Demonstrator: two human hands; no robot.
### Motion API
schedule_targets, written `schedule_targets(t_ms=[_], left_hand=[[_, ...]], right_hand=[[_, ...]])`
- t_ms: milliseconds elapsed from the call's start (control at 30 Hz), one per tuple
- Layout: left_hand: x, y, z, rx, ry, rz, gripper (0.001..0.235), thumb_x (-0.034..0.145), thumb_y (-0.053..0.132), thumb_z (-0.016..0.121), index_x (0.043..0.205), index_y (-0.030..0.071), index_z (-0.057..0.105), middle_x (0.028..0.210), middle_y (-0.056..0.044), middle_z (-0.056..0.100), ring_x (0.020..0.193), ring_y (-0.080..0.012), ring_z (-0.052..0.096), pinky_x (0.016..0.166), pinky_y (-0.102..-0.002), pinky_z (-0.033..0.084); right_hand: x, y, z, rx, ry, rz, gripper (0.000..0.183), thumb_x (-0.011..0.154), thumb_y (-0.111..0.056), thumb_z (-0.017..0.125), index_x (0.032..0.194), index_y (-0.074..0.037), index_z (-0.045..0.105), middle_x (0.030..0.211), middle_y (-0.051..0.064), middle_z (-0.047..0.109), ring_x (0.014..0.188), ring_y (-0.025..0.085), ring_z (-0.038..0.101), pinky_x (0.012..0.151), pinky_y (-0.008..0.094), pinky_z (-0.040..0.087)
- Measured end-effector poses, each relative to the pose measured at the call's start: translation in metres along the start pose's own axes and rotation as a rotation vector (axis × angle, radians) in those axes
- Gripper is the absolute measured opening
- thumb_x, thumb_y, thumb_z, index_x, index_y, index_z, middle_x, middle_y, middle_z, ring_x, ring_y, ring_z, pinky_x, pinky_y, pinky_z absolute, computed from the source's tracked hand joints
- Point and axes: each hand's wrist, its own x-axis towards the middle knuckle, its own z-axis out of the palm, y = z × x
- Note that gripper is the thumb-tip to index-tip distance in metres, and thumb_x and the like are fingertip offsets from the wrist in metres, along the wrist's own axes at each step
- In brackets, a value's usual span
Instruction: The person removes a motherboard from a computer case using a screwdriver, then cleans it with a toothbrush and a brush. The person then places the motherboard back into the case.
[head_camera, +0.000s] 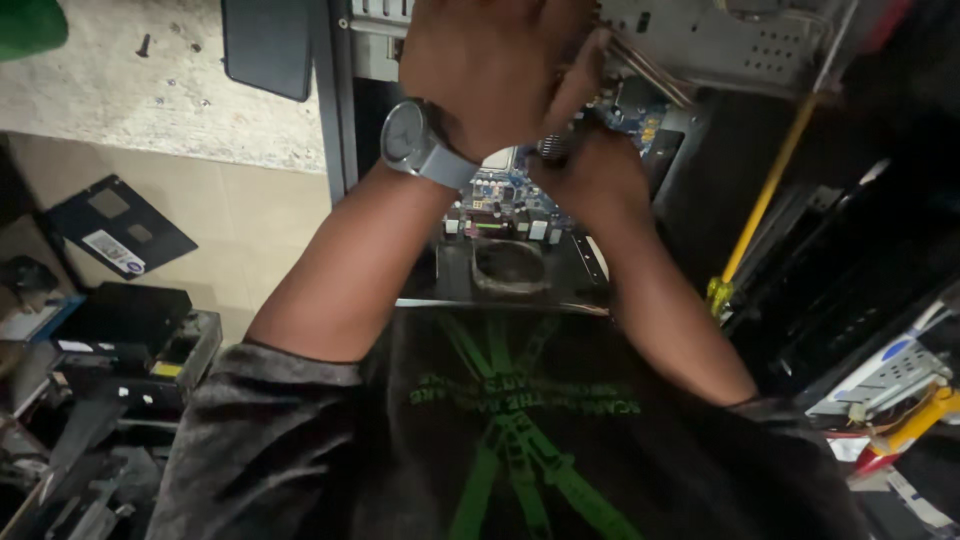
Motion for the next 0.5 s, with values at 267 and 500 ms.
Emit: schedule_targets(t_ms=[267,500], left_hand=[[0.002,0.001,-0.001,-0.125,0.131,0.049,0.025,0.101,0.033,0.069,0.119,0.016,0.072,0.094,-0.011,0.067,0.075,-0.0319,0.063,0.063,-0.046,0.046],[-0.019,0.02,-0.044,-0.14,0.117,0.179,0.022,0.092,0.022,0.073,0.107,0.007,0.071,0.109,-0.011,0.067,0.097,-0.0318,0.065,0.086,-0.045,0.049]], right_hand=[[0.006,0.002,0.006,-0.096,-0.083,0.255,0.067,0.073,-0.061,0.083,0.094,0.002,0.075,0.099,0.027,0.072,0.095,0.04,0.071,0.088,0.046,0.056],[0.01,0.006,0.0,-0.057,-0.15,0.261,0.071,0.074,-0.064,0.081,0.097,0.003,0.073,0.101,0.025,0.074,0.099,0.038,0.072,0.089,0.045,0.057]])
